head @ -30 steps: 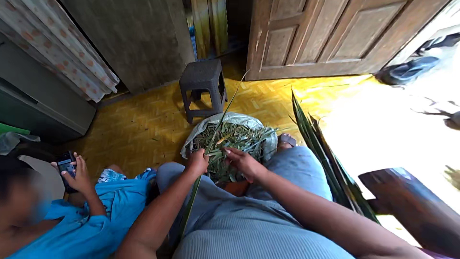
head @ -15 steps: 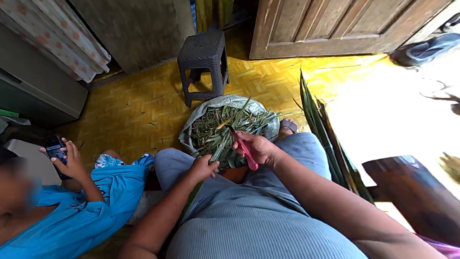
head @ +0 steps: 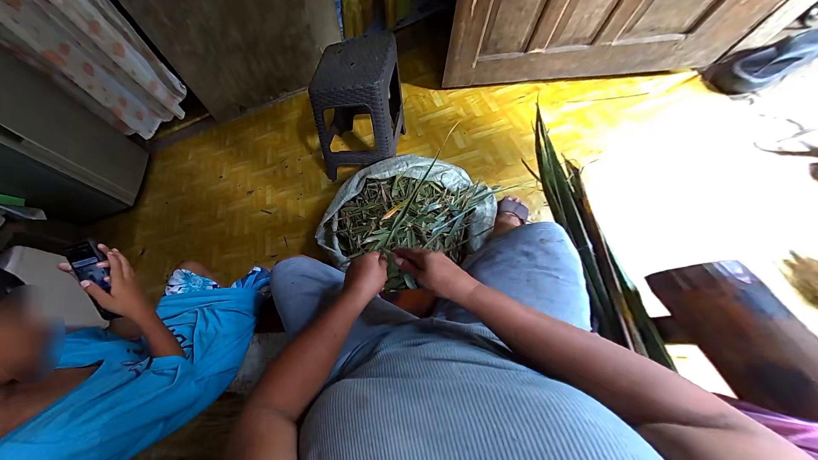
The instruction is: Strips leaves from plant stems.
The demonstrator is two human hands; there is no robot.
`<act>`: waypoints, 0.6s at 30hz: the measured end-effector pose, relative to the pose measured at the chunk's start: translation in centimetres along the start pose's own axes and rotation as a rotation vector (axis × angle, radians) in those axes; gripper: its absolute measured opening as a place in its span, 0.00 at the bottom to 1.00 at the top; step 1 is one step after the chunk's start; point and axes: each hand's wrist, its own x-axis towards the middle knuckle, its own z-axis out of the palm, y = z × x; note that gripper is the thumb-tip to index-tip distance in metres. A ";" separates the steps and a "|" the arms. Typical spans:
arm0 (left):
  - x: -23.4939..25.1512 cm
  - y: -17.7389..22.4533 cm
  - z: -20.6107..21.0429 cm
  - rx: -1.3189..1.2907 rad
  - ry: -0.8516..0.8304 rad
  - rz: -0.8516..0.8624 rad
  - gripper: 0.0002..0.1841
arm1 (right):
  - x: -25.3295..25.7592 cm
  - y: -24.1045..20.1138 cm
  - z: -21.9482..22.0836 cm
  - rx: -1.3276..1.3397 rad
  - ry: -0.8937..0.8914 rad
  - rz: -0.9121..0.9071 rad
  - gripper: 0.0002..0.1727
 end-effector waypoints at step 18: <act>-0.4 1.7 0.9 0.239 0.062 0.004 0.20 | 0.6 -0.5 0.5 -0.192 -0.025 0.152 0.26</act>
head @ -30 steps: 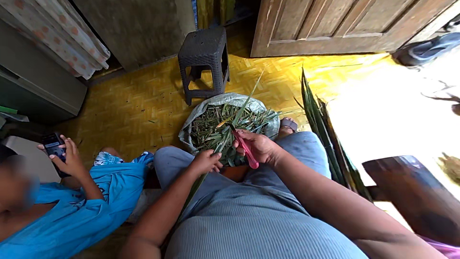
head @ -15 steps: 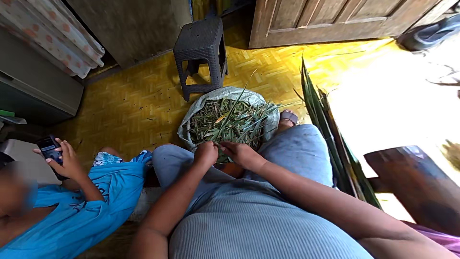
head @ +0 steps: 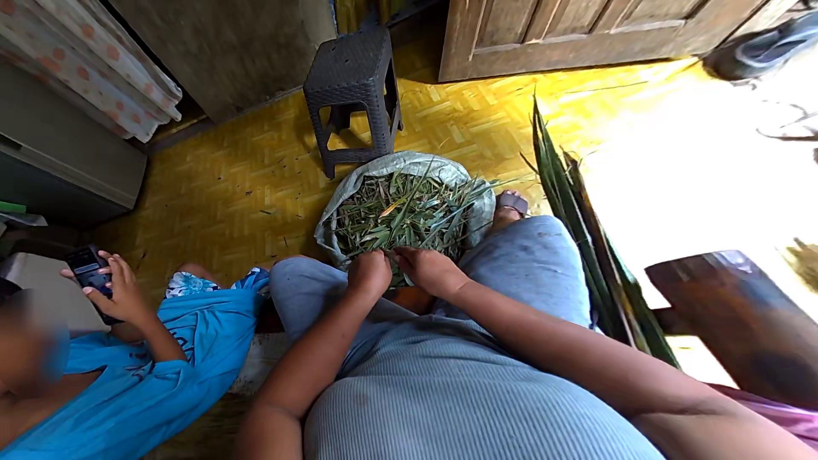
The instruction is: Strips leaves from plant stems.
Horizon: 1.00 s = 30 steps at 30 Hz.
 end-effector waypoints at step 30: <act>-1.7 -2.7 0.9 -0.365 -0.257 0.015 0.21 | 2.7 2.7 1.2 1.259 -0.010 0.293 0.17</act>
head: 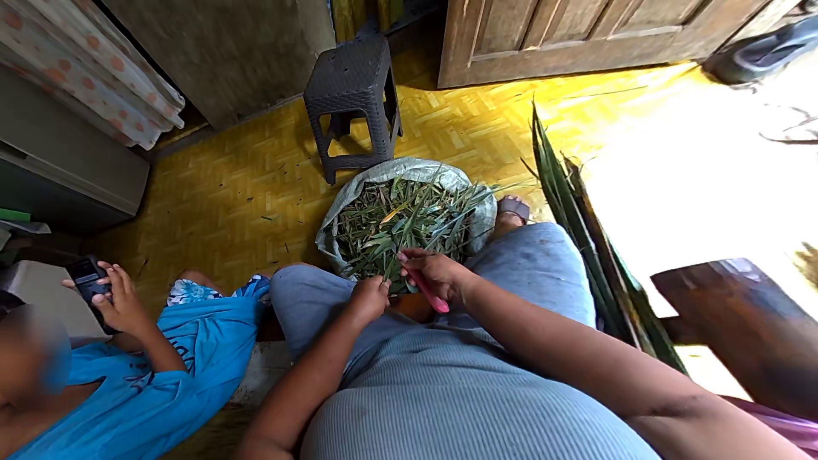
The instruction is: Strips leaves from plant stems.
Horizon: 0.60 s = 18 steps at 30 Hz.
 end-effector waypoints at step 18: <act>-2.1 -2.6 -0.7 0.134 0.092 0.009 0.21 | 4.5 -3.4 -2.8 0.024 0.186 -0.044 0.23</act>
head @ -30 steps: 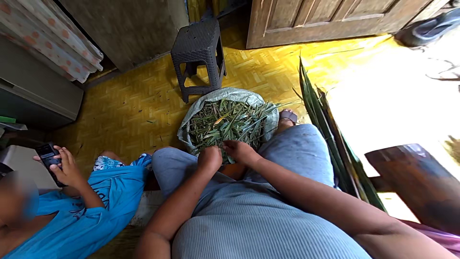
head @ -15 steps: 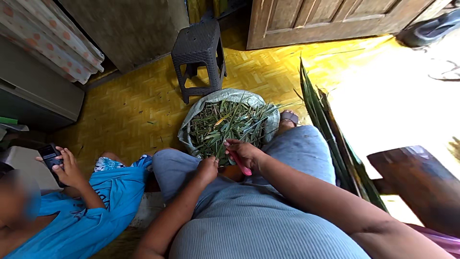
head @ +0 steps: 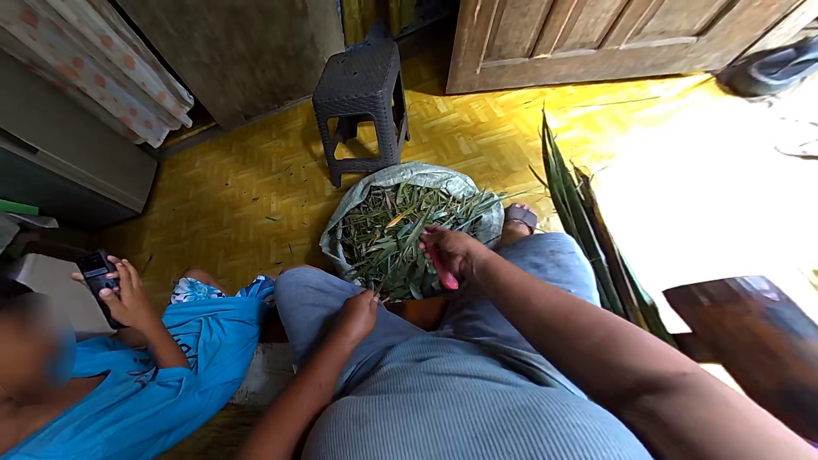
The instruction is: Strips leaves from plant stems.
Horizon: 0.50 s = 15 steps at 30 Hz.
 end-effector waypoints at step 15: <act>-1.2 -2.1 -2.3 -0.291 0.055 -0.101 0.20 | -0.1 -8.6 -3.2 -0.301 0.183 -0.393 0.24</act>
